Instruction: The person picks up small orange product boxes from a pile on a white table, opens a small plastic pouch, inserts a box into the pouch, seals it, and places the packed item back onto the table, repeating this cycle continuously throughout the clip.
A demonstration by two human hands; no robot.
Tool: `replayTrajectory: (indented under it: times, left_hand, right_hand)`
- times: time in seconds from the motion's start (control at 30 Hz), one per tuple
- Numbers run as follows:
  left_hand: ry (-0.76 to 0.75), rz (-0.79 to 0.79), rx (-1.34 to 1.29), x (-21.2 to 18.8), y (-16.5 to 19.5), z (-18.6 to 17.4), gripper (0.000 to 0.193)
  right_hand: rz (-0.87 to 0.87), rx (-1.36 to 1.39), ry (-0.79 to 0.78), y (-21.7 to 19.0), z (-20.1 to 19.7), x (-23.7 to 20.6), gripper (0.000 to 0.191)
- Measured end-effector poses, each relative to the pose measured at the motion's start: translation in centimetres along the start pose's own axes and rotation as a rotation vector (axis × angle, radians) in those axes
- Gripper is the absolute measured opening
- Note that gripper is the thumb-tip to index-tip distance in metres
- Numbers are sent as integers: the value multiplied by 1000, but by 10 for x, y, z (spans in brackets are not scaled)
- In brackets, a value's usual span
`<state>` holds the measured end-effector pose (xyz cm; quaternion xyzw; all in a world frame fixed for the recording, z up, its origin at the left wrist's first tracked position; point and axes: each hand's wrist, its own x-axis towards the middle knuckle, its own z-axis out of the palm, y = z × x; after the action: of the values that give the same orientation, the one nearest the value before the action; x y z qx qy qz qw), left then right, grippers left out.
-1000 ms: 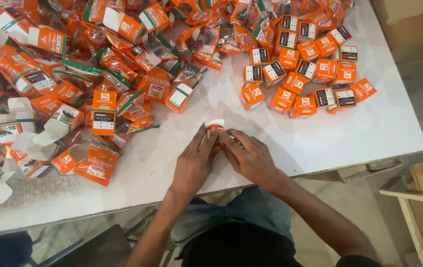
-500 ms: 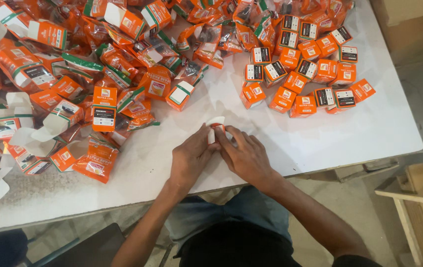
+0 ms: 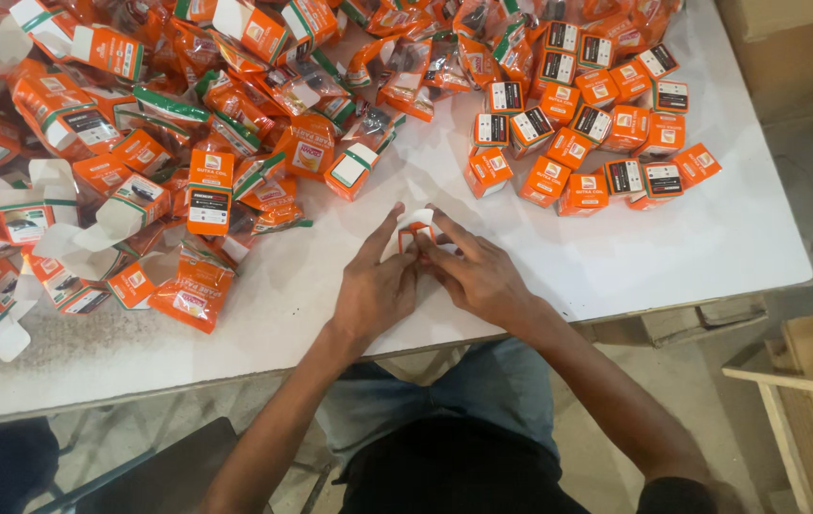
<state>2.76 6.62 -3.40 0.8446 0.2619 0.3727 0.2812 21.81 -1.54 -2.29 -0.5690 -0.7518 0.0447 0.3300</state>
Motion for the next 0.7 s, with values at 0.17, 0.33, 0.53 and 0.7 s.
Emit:
replayTrajectory:
  times: [0.17,0.33,0.53,0.7]
  left_hand:
    - [12,100,-163,5,-15,-4,23]
    - [-124,163,-58,10,-16,-15,24]
    - [-92,181,-10,18,1,-21,19]
    - [-47,93,-43,17,6,-17,20]
  right_hand:
    - [-124,82,111,15,-3,0,23]
    - [-12,231,70,13,-8,0,25]
    - [18,291,11,11,-16,6,39]
    - [54,332,29,15,-8,8,30]
